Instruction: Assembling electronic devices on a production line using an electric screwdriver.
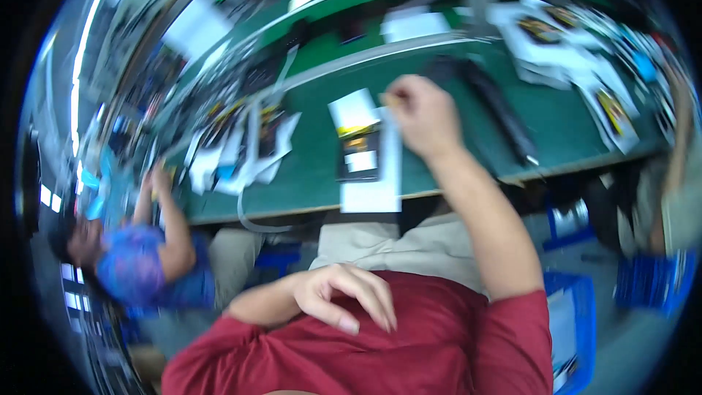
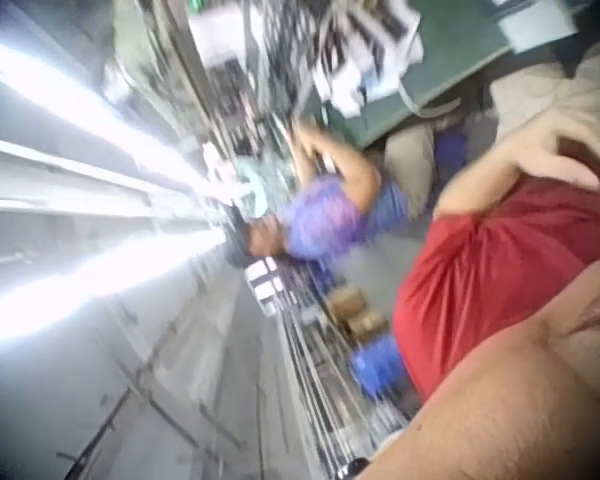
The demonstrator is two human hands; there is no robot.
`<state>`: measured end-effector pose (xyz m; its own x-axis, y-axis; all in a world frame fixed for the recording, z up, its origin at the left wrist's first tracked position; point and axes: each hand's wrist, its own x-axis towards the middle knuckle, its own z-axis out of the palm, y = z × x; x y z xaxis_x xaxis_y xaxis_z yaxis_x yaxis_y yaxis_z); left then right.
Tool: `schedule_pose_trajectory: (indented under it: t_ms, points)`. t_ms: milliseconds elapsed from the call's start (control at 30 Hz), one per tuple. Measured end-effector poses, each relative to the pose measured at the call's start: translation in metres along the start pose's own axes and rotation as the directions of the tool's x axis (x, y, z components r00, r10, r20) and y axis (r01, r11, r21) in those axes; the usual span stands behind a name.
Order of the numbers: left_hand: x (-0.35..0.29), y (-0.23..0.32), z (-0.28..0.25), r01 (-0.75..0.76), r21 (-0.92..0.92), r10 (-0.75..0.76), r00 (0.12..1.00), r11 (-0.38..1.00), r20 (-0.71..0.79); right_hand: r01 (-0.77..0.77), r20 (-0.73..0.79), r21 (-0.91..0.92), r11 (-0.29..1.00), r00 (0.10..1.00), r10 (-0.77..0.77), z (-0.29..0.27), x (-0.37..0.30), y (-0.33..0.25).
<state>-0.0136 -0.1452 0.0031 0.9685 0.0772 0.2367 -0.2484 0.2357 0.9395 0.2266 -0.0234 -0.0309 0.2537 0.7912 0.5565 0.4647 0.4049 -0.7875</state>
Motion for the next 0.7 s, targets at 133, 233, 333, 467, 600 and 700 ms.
schedule_pose_trajectory:
  t_ms: [133, 233, 333, 467, 600, 700]
  points:
    - [-0.113, -0.127, -0.03, 0.592, 0.583, 0.027, 0.689, 0.556, -0.724, 0.31, -0.182, 0.016, 0.951, 0.936, -0.302, -0.031, -0.016, -0.052]
    - [-0.127, -0.153, -0.049, 0.488, 0.833, 0.173, 0.825, 0.262, -0.538, 0.528, -0.013, 0.05, 0.848, 0.849, -0.528, -0.047, -0.085, -0.08]
    - [-0.075, -0.132, -0.061, 0.571, 0.816, -0.128, 0.819, 0.091, -0.559, 0.275, 0.293, 0.047, 0.96, 0.915, -0.277, -0.026, -0.168, -0.053]
    - [-0.035, -0.213, -0.132, 0.795, 0.599, -0.363, 0.588, 0.095, -0.723, -0.041, 0.646, -0.673, 0.738, 0.454, 0.614, 0.038, -0.187, 0.069]
    - [-0.021, -0.23, -0.122, 0.779, 0.605, -0.64, 0.381, -0.166, -0.667, -0.009, 0.522, -0.846, 0.533, 0.194, 0.831, 0.076, -0.208, 0.126]
    - [-0.02, -0.233, -0.098, 0.459, 0.844, -0.765, 0.427, -0.277, -0.483, 0.306, 0.633, -0.742, 0.597, 0.026, 0.774, 0.085, -0.23, 0.115]
